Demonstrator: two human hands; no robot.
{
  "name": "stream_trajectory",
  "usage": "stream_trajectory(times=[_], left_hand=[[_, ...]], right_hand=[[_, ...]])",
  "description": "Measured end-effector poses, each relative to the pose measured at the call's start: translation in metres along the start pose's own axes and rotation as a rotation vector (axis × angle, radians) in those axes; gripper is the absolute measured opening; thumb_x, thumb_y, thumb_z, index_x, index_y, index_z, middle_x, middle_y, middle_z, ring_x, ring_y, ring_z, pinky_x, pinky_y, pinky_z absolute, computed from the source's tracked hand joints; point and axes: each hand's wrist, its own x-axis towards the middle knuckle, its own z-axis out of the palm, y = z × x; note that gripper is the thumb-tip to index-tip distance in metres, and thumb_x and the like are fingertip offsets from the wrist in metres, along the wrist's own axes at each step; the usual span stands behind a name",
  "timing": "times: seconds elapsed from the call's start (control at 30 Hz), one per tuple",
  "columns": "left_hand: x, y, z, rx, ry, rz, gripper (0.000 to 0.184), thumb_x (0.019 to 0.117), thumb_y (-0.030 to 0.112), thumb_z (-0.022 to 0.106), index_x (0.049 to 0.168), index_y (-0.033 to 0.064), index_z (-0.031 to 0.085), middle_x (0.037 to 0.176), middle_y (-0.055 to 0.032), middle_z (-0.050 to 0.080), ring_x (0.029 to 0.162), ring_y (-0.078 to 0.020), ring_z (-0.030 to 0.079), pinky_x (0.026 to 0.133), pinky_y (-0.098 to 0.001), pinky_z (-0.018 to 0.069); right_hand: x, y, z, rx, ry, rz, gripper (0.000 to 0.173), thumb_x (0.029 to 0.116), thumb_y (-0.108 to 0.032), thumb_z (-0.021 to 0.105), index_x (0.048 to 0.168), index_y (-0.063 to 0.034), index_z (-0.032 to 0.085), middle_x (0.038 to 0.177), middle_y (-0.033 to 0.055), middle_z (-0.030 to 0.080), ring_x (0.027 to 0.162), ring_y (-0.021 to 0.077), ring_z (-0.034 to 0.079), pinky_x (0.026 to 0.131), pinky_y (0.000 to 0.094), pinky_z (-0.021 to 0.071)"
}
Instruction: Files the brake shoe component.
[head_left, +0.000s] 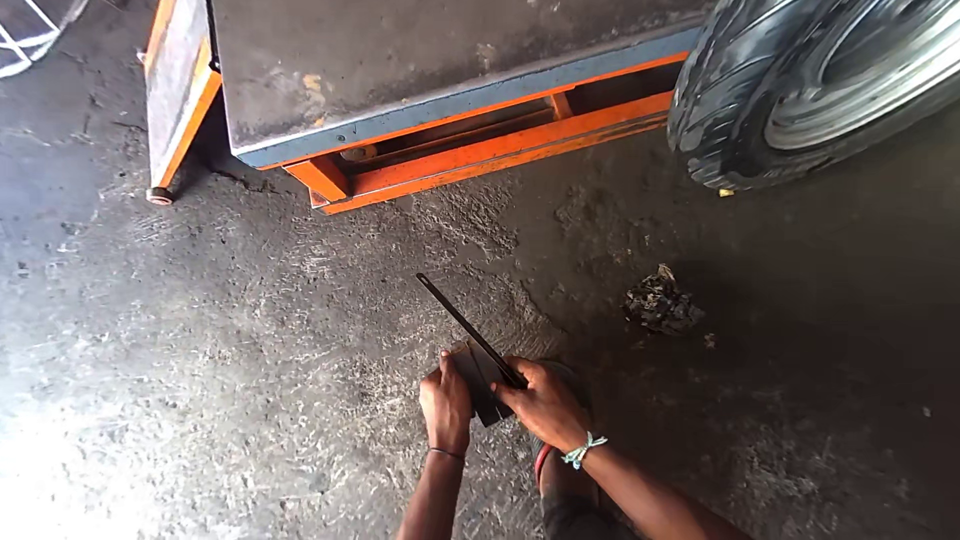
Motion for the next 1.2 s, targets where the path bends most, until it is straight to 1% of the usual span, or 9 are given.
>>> stream_trajectory(times=[0.07,0.13,0.17,0.27,0.37,0.47,0.67,0.8,1.2], left_hand=[[0.011,-0.001,0.002,0.018,-0.053,-0.011,0.058,0.1128,0.036,0.036,0.08,-0.0035,0.063,0.063,-0.0105,0.057,0.053,-0.0185,0.055,0.054,-0.0349,0.0488],[0.022,-0.005,0.005,-0.029,-0.12,-0.053,0.057,0.1131,0.038,0.034,0.094,-0.0047,0.066,0.068,-0.011,0.064,0.05,-0.0144,0.057,0.048,-0.0284,0.0467],[0.025,-0.005,0.005,-0.038,-0.14,-0.05,0.056,0.1128,0.038,0.035,0.099,-0.0047,0.067,0.073,-0.0126,0.066,0.051,-0.0146,0.058,0.048,-0.028,0.0465],[0.018,-0.01,0.002,0.019,-0.178,0.024,0.048,0.1101,0.037,0.045,0.099,-0.0024,0.069,0.081,-0.0136,0.067,0.056,-0.0158,0.058,0.051,-0.0293,0.0463],[0.012,-0.012,-0.003,-0.002,-0.226,0.099,0.026,0.1041,0.021,0.061,0.115,-0.001,0.07,0.085,-0.01,0.069,0.054,-0.0099,0.053,0.048,-0.0243,0.041],[0.007,-0.013,-0.005,-0.103,-0.272,0.082,0.03,0.0966,0.003,0.068,0.126,-0.0023,0.064,0.093,-0.0102,0.073,0.052,-0.006,0.05,0.045,-0.0214,0.0356],[0.002,-0.02,-0.008,-0.133,-0.271,0.108,0.03,0.094,-0.001,0.069,0.124,0.0004,0.067,0.093,-0.0074,0.075,0.054,-0.0043,0.051,0.046,-0.0215,0.0337],[0.004,-0.019,-0.009,-0.137,-0.279,0.117,0.03,0.0947,0.0,0.068,0.125,0.0013,0.067,0.096,-0.0076,0.076,0.06,-0.0047,0.056,0.049,-0.0215,0.0362],[0.003,-0.026,-0.004,-0.133,-0.284,0.126,0.034,0.0957,0.003,0.069,0.129,0.0032,0.066,0.096,-0.0063,0.076,0.054,-0.0032,0.05,0.046,-0.021,0.033]], right_hand=[[0.005,-0.002,0.0,-0.097,0.018,0.013,0.027,0.0989,-0.025,0.066,0.118,-0.007,0.071,0.099,0.011,0.072,0.091,0.0215,0.068,0.086,0.0448,0.0523],[0.015,-0.004,-0.002,-0.232,-0.009,0.057,0.029,0.1007,-0.026,0.064,0.121,-0.0057,0.069,0.106,0.0162,0.071,0.1,0.03,0.068,0.091,0.0519,0.0513],[0.021,-0.004,-0.002,-0.258,-0.009,0.064,0.029,0.1002,-0.026,0.065,0.121,-0.007,0.069,0.108,0.0163,0.071,0.102,0.0306,0.068,0.091,0.0528,0.0514],[0.02,-0.003,0.0,-0.294,-0.004,0.057,0.03,0.101,-0.024,0.064,0.125,-0.007,0.068,0.11,0.0183,0.072,0.104,0.0341,0.068,0.093,0.0552,0.051],[0.02,-0.001,0.001,-0.278,0.004,0.034,0.028,0.1019,-0.022,0.063,0.124,-0.0054,0.067,0.107,0.0189,0.071,0.101,0.0348,0.068,0.09,0.0558,0.0509],[0.019,0.004,-0.001,-0.275,0.011,-0.001,0.031,0.102,-0.022,0.064,0.129,-0.0049,0.066,0.11,0.0199,0.071,0.102,0.0347,0.069,0.091,0.0558,0.0516],[0.011,0.013,0.0,-0.221,0.048,-0.077,0.025,0.1005,-0.019,0.067,0.117,-0.0006,0.069,0.097,0.019,0.071,0.088,0.0315,0.068,0.082,0.0506,0.053],[0.015,0.019,0.002,-0.202,0.056,-0.105,0.023,0.0996,-0.018,0.068,0.115,-0.0016,0.07,0.096,0.0189,0.071,0.088,0.032,0.069,0.081,0.0524,0.0535],[0.013,0.027,-0.001,-0.171,0.046,-0.081,0.021,0.1003,-0.017,0.067,0.115,-0.0019,0.07,0.095,0.0183,0.071,0.086,0.0305,0.068,0.08,0.0506,0.0532]])
